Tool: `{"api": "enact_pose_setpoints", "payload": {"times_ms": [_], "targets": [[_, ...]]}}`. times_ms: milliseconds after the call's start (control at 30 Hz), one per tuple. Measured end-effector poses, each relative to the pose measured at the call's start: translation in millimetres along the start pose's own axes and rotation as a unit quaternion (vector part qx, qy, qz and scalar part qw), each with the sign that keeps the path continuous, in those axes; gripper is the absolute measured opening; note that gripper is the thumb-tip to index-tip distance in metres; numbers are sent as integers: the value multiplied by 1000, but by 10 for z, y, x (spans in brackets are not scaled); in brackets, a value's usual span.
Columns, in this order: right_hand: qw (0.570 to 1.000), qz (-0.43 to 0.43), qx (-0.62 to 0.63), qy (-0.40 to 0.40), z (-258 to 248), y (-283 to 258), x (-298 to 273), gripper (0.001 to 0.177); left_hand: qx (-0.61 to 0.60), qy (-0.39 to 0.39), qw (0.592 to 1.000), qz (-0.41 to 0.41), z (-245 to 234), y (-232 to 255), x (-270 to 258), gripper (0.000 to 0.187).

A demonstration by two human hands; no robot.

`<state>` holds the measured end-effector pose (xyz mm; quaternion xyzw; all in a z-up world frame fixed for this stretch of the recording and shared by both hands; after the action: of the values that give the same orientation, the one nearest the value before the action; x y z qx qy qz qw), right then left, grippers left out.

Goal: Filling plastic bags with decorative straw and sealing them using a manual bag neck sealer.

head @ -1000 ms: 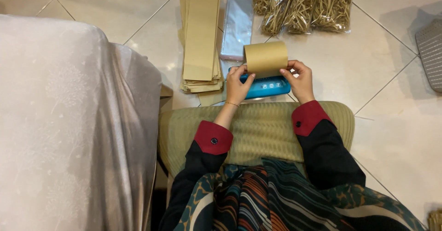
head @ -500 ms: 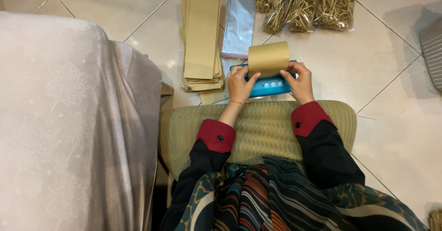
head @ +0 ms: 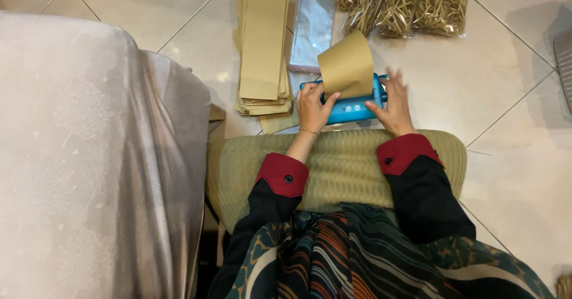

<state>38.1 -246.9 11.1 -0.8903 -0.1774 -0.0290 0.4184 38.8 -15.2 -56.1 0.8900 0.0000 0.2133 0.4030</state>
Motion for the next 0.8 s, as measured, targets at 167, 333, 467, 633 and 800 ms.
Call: {"api": "enact_pose_setpoints", "payload": {"times_ms": [167,333,467,633,800], "targets": [[996,81,-18,-41,284,784,-49,71,30,0,1000,-2,33,30,-36,36],[971,193,-125,-71,313,901,-191,80,42,-41,998,-28,-541,797,76,131],[942,310,95,-90,281,1212,-431,62,91,-88,992,-23,-530,853,73,145],[913,244,314,-94,-307,564,-555,48,127,-90,988,5,-366,645,54,143],[930,230,283,41,-234,601,511,14,180,-49,981,62,-285,580,27,143]]}}
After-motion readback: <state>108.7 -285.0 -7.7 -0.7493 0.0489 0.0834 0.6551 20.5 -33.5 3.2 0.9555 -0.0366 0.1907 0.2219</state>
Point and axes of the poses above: each hand's wrist, its own x-axis towards the middle knuckle, its own z-axis out of the palm, y = z × x, the point moved 1 cm from there along x, towards the middle knuckle, and after that the axes turned 1 degree about x, right-handed, at the moved point
